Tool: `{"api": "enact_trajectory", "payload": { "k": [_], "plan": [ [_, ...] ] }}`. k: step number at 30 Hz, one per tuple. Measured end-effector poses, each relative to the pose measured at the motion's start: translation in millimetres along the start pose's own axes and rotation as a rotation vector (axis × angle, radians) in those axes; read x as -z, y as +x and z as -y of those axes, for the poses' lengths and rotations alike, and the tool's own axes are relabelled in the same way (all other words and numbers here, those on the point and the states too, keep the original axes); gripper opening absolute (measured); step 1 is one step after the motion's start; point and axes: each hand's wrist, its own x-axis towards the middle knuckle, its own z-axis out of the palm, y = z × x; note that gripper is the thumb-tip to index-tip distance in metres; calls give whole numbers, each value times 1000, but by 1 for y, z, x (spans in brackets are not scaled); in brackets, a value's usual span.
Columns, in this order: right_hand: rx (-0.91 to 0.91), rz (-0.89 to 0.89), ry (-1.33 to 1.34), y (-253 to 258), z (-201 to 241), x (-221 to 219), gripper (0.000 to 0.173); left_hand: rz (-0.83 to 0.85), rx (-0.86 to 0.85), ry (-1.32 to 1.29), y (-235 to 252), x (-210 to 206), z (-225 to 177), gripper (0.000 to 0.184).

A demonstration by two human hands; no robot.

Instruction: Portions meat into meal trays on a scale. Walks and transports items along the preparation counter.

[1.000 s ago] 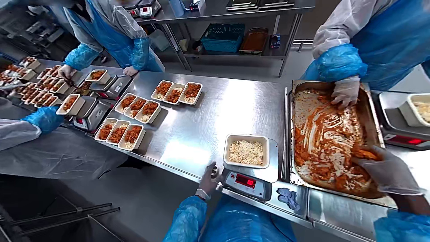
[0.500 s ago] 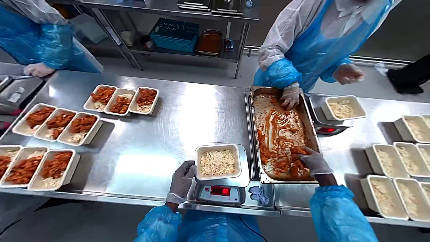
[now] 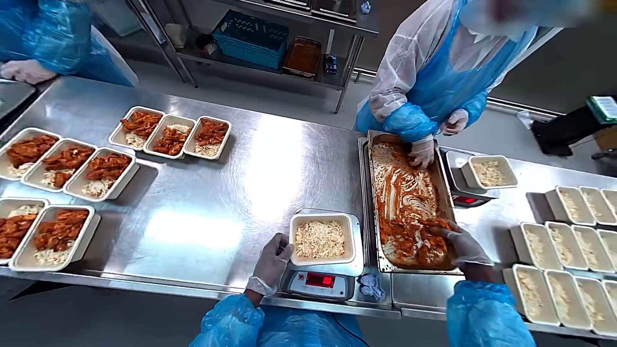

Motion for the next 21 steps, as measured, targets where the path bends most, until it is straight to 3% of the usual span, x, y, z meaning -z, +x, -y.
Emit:
{"api": "enact_trajectory", "payload": {
  "k": [5, 10, 14, 17, 21],
  "plan": [
    [15, 130, 200, -12, 3, -1, 29, 28, 7, -86, -6, -5, -4, 9],
    [138, 420, 102, -60, 50, -31, 37, 57, 0, -88, -14, -9, -8, 15],
    [214, 739, -286, -104, 89, -100, 32, 59, 13, -80, -18, -15, -8, 16],
    [118, 915, -491, -124, 92, -167, 27, 58, 25, -83, -26, -20, -5, 17],
    [81, 895, -618, -127, 68, -235, 21, 73, 5, -124, -31, -24, -9, 18]
  ]
}}
